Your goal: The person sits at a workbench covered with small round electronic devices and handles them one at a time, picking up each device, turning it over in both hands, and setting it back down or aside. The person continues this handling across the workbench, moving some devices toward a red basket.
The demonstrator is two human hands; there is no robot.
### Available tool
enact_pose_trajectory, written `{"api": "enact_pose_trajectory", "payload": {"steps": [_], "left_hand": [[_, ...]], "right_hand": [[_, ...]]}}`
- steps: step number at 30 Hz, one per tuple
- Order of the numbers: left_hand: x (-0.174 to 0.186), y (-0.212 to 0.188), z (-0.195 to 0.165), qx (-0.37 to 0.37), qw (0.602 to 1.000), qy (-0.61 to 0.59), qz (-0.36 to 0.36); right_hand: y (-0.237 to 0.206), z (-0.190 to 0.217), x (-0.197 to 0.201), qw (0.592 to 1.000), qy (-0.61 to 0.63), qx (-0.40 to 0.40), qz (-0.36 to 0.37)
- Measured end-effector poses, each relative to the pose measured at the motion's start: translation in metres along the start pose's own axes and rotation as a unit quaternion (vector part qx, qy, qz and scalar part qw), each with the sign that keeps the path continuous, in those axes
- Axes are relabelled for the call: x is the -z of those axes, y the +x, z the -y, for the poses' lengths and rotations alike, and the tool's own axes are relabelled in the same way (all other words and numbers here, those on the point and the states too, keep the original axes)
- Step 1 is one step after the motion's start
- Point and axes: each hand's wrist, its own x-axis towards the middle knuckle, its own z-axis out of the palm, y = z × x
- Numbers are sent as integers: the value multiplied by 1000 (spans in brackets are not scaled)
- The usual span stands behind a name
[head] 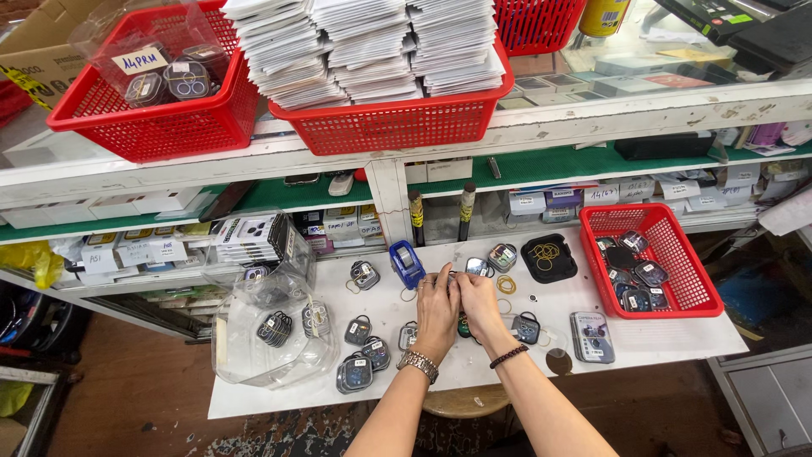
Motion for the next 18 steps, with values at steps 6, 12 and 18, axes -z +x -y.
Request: {"api": "enact_pose_trajectory", "payload": {"steps": [6, 12, 18], "left_hand": [[4, 5, 4, 75, 990, -114, 25], [41, 34, 37, 294, 640, -693, 155], [50, 33, 41, 294, 602, -710, 217]], "right_hand": [[7, 6, 2, 997, -64, -35, 22], [15, 18, 17, 962, -205, 168, 67], [9, 15, 24, 914, -254, 269, 170]]}}
